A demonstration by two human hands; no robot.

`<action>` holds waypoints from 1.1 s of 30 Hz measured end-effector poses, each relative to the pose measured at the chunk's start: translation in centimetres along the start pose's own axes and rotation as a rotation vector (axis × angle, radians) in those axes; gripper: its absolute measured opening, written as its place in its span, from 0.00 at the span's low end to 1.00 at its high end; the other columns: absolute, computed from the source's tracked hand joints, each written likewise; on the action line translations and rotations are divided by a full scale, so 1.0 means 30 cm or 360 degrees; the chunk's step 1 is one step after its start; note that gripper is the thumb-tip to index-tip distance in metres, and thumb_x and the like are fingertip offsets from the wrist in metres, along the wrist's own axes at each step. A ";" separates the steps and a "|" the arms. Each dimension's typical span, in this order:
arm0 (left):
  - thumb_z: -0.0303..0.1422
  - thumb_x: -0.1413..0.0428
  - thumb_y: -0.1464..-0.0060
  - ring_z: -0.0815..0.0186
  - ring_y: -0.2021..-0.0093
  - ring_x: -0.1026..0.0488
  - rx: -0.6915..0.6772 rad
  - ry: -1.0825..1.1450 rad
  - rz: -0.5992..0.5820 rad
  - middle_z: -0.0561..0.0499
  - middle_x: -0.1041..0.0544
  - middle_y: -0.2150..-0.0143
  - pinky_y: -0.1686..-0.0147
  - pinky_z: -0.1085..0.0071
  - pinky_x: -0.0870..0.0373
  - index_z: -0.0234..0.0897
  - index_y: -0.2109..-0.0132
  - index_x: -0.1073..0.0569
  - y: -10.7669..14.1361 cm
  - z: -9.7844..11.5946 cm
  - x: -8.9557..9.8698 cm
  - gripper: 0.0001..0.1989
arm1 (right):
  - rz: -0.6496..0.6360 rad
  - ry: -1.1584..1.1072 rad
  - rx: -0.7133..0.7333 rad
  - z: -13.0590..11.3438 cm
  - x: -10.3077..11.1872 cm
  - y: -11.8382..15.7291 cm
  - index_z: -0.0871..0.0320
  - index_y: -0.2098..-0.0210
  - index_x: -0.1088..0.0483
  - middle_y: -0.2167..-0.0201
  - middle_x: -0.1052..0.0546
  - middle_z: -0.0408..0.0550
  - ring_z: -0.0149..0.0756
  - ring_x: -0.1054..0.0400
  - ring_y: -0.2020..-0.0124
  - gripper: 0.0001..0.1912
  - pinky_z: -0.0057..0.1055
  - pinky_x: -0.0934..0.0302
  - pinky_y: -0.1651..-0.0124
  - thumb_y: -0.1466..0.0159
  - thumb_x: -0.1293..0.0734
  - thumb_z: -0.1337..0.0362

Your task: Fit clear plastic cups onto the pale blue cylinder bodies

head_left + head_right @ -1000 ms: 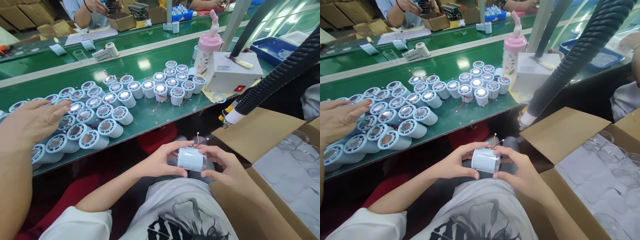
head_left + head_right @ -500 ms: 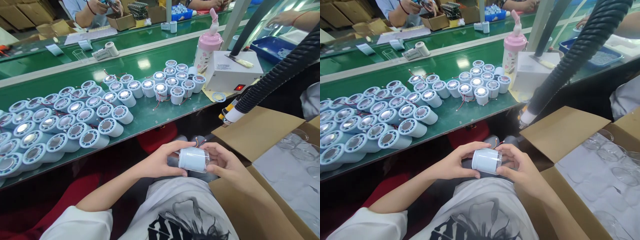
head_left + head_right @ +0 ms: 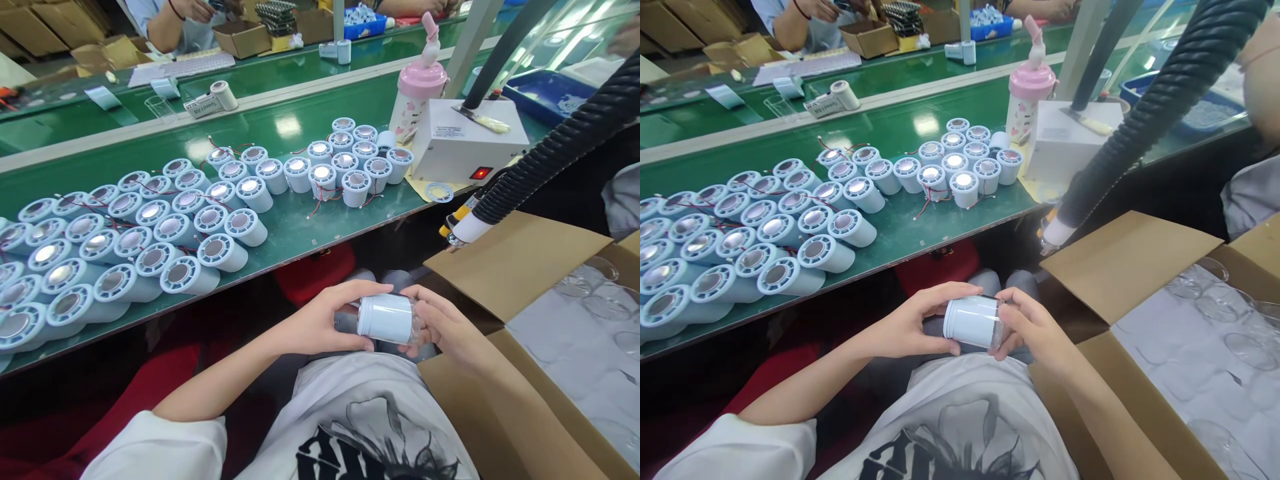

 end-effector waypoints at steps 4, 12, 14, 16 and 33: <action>0.32 0.33 0.53 0.51 0.37 0.36 -0.0047 -0.0006 -0.0014 0.42 0.33 0.37 0.46 0.60 0.29 0.45 0.38 0.34 0.002 0.003 0.002 0.36 | -0.0057 -0.0098 -0.0055 0.001 -0.027 -0.006 0.57 0.61 0.37 0.79 0.25 0.43 0.34 0.27 0.79 0.24 0.24 0.33 0.78 0.39 0.35 0.42; 0.30 0.32 0.55 0.52 0.35 0.38 -0.0206 0.0056 -0.0027 0.44 0.36 0.34 0.44 0.60 0.31 0.49 0.39 0.33 -0.001 -0.005 0.005 0.36 | -0.0132 -0.0283 -0.0290 0.005 -0.069 -0.007 0.60 0.73 0.32 0.83 0.25 0.47 0.28 0.34 0.88 0.32 0.20 0.41 0.86 0.46 0.36 0.33; 0.30 0.32 0.55 0.52 0.37 0.36 -0.0196 0.0047 -0.0013 0.44 0.34 0.36 0.45 0.61 0.30 0.49 0.39 0.32 -0.002 -0.002 0.001 0.35 | -0.0195 -0.0289 -0.0379 0.008 -0.073 -0.004 0.61 0.75 0.30 0.82 0.24 0.49 0.26 0.35 0.88 0.34 0.18 0.44 0.87 0.46 0.37 0.32; 0.31 0.33 0.54 0.53 0.38 0.35 -0.0156 0.0036 0.0005 0.43 0.32 0.39 0.49 0.63 0.28 0.47 0.40 0.32 -0.001 0.004 -0.004 0.33 | -0.0257 -0.0270 -0.0432 0.013 -0.074 -0.001 0.62 0.79 0.29 0.85 0.27 0.48 0.24 0.37 0.89 0.36 0.17 0.46 0.87 0.44 0.40 0.31; 0.35 0.35 0.50 0.57 0.51 0.26 0.0321 0.0425 -0.0077 0.42 0.29 0.44 0.53 0.61 0.26 0.43 0.36 0.38 0.006 0.000 -0.019 0.35 | 0.0002 0.0846 0.0957 -0.014 -0.009 0.053 0.41 0.40 0.38 0.39 0.32 0.48 0.46 0.35 0.41 0.30 0.43 0.34 0.43 0.38 0.30 0.67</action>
Point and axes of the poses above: each hand's wrist, its own y-axis away from the middle knuckle, its own x-axis out of the back of the hand, z = x × y, the point moved 4 cm from there along -y, towards the middle knuckle
